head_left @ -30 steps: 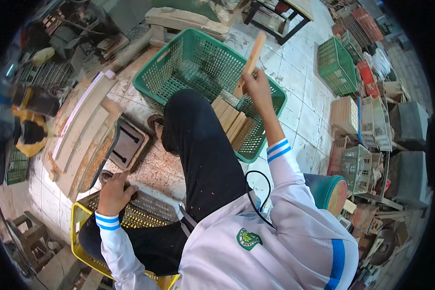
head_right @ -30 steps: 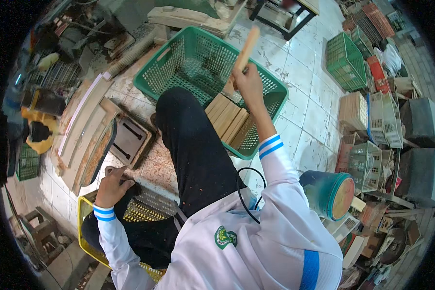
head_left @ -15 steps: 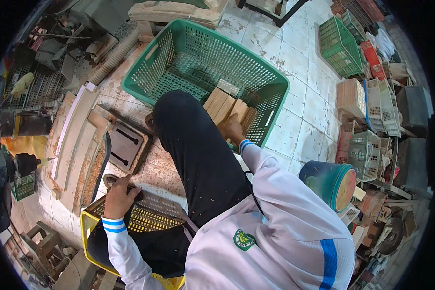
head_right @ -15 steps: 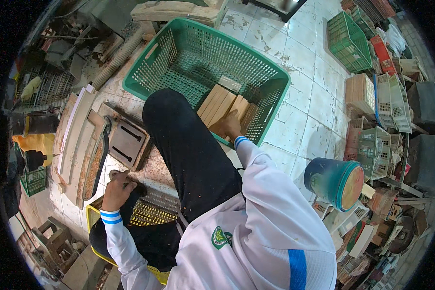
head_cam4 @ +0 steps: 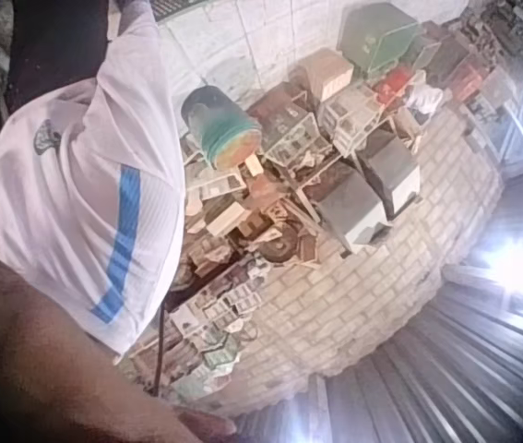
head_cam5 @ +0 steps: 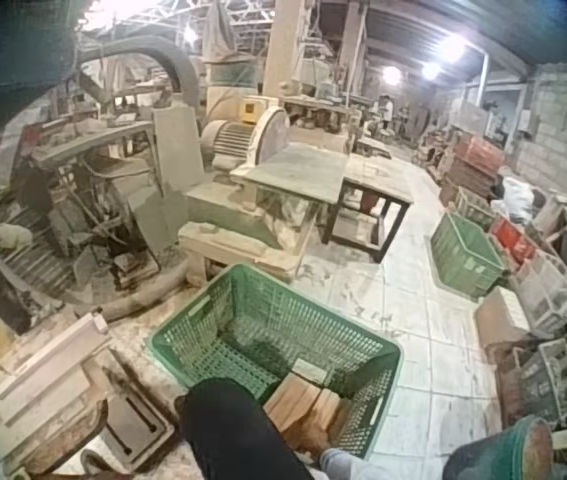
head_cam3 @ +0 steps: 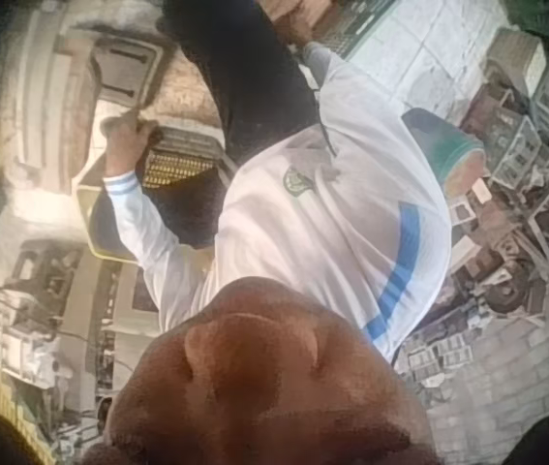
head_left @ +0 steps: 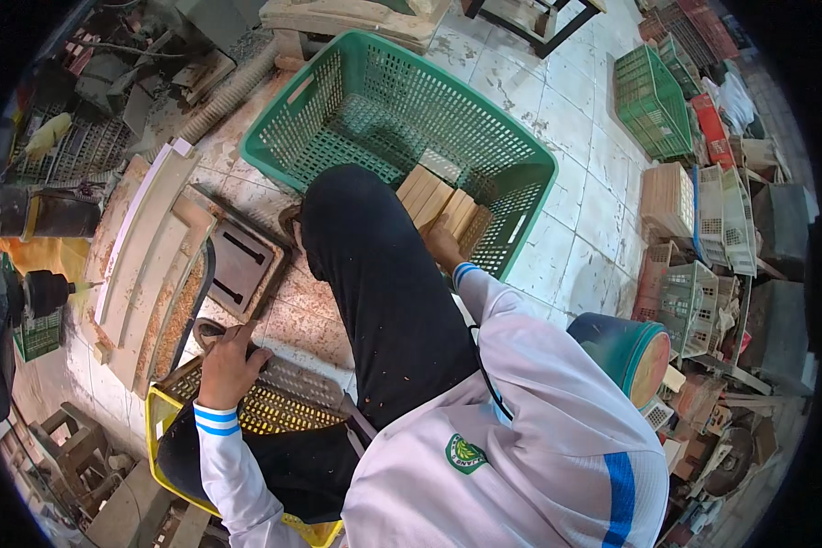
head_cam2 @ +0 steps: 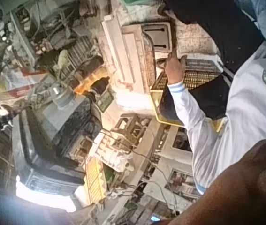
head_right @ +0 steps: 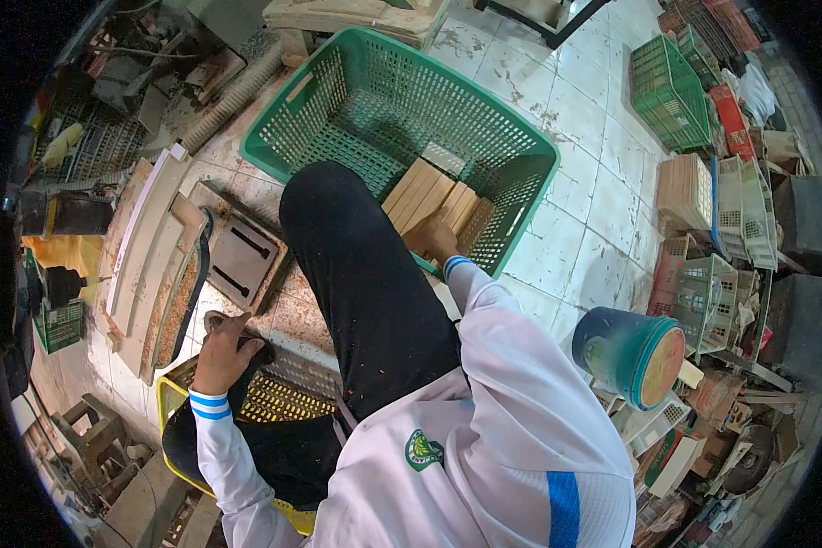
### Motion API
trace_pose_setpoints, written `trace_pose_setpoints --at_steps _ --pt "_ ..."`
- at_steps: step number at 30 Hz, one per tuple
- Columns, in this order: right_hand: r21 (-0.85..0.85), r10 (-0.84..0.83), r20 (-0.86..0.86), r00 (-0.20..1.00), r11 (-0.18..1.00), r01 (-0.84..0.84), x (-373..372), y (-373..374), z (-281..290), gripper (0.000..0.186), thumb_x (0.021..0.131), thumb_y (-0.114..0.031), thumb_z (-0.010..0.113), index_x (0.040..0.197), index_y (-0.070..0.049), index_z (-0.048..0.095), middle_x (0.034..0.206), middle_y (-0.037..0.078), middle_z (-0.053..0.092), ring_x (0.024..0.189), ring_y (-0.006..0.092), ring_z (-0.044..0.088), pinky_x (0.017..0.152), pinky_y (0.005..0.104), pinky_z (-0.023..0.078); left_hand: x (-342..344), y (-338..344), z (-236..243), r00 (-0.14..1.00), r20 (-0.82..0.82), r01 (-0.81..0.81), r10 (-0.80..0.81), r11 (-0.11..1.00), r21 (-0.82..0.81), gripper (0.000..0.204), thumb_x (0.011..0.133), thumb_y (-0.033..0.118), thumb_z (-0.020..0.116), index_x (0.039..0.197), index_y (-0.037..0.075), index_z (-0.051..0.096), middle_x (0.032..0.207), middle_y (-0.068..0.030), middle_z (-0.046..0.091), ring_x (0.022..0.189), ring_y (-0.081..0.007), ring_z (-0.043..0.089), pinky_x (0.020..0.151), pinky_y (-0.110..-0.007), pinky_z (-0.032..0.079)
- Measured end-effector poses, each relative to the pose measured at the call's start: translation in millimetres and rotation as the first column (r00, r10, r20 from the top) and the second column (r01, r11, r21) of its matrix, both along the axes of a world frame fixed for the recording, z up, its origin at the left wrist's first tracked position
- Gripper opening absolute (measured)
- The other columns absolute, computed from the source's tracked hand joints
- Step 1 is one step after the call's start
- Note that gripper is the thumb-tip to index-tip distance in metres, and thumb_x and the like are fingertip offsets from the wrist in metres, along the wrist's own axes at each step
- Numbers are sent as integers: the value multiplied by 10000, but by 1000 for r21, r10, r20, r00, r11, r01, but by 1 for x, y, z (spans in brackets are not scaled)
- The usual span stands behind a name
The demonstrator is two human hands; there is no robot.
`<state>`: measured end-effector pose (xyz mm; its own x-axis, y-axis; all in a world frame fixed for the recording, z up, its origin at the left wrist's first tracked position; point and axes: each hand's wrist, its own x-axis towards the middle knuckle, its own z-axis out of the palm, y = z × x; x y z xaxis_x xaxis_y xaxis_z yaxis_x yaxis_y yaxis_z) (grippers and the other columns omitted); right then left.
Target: Drilling holes in wooden planks using a drill press.
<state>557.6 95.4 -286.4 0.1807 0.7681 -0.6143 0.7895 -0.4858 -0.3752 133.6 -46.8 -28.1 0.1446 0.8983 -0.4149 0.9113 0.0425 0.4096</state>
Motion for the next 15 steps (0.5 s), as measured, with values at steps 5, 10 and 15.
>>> trace_pose_setpoints --at_steps 5,10,15 --pt "-45 15 8 1000 999 -15 -12 1 28 1259 767 -410 768 1439 246 -71 1110 377 639 1061 416 668 856 424 535 -1 -1 0 1000 7 -4 4 999 -35 537 825 254 728 1286 14 594 1161 -229 651 1031 -420 636 880 -481 512" --pt "-131 34 -13 999 991 -36 -22 -2 42 889 910 -444 599 1449 178 261 1217 299 634 1151 390 625 967 399 479 -8 -4 -1 999 45 -1 1 1000 -8 505 854 324 689 1264 38 615 1133 -234 663 1004 -413 648 854 -482 521" --pt "18 182 -182 966 983 -182 -24 -10 67 700 957 -414 545 1406 100 389 1223 250 634 1126 342 622 958 387 482 -51 -33 42 920 367 -134 137 990 -31 323 911 291 606 878 -2 738 787 -233 684 773 -372 665 761 -433 528"
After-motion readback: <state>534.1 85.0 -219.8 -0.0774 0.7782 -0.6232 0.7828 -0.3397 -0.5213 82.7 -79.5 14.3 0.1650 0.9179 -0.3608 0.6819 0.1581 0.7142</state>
